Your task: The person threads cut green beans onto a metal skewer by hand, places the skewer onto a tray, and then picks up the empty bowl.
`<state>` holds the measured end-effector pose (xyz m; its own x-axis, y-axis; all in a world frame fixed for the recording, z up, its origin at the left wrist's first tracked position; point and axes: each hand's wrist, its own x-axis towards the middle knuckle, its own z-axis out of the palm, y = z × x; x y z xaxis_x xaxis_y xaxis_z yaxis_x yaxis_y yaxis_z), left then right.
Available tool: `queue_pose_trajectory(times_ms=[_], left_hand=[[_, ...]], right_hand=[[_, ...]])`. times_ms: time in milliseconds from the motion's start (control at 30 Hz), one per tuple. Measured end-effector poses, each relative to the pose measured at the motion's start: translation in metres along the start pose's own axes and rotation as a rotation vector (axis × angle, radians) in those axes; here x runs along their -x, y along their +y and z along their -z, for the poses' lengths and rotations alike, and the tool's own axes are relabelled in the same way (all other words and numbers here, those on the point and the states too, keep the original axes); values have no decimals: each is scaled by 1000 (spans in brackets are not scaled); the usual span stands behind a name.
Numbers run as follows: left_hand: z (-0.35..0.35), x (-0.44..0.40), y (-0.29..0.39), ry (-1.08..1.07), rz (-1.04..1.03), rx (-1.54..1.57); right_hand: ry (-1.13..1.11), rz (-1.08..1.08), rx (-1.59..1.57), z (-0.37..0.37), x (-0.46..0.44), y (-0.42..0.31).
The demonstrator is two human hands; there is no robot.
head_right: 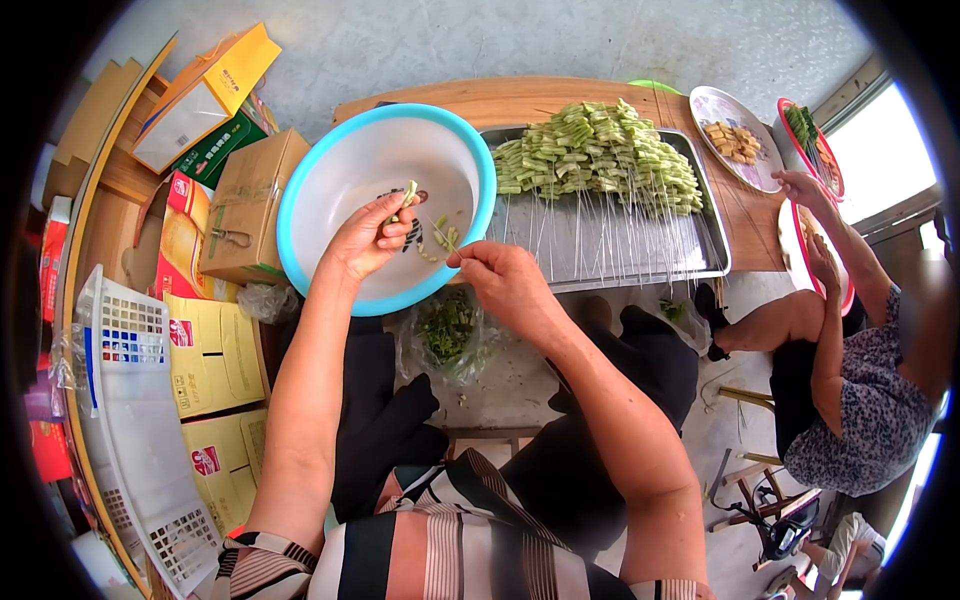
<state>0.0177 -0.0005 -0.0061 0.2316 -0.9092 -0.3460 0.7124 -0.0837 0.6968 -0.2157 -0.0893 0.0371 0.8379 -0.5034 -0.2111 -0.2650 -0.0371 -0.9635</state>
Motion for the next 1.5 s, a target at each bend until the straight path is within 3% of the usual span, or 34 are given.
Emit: queue_pose_trajectory(times_ms=[1233, 1367, 1400, 1500], left_hand=[[-5, 16, 11, -118, 117, -195], [-22, 14, -7, -147, 179, -319], [-18, 9, -11, -215, 190, -290], [-16, 4, -16, -148, 158, -197]], right_hand=[[-39, -15, -37, 0, -3, 0], [25, 54, 10, -8, -17, 10], [64, 81, 19, -9, -19, 10], [119, 5, -52, -9, -23, 8]])
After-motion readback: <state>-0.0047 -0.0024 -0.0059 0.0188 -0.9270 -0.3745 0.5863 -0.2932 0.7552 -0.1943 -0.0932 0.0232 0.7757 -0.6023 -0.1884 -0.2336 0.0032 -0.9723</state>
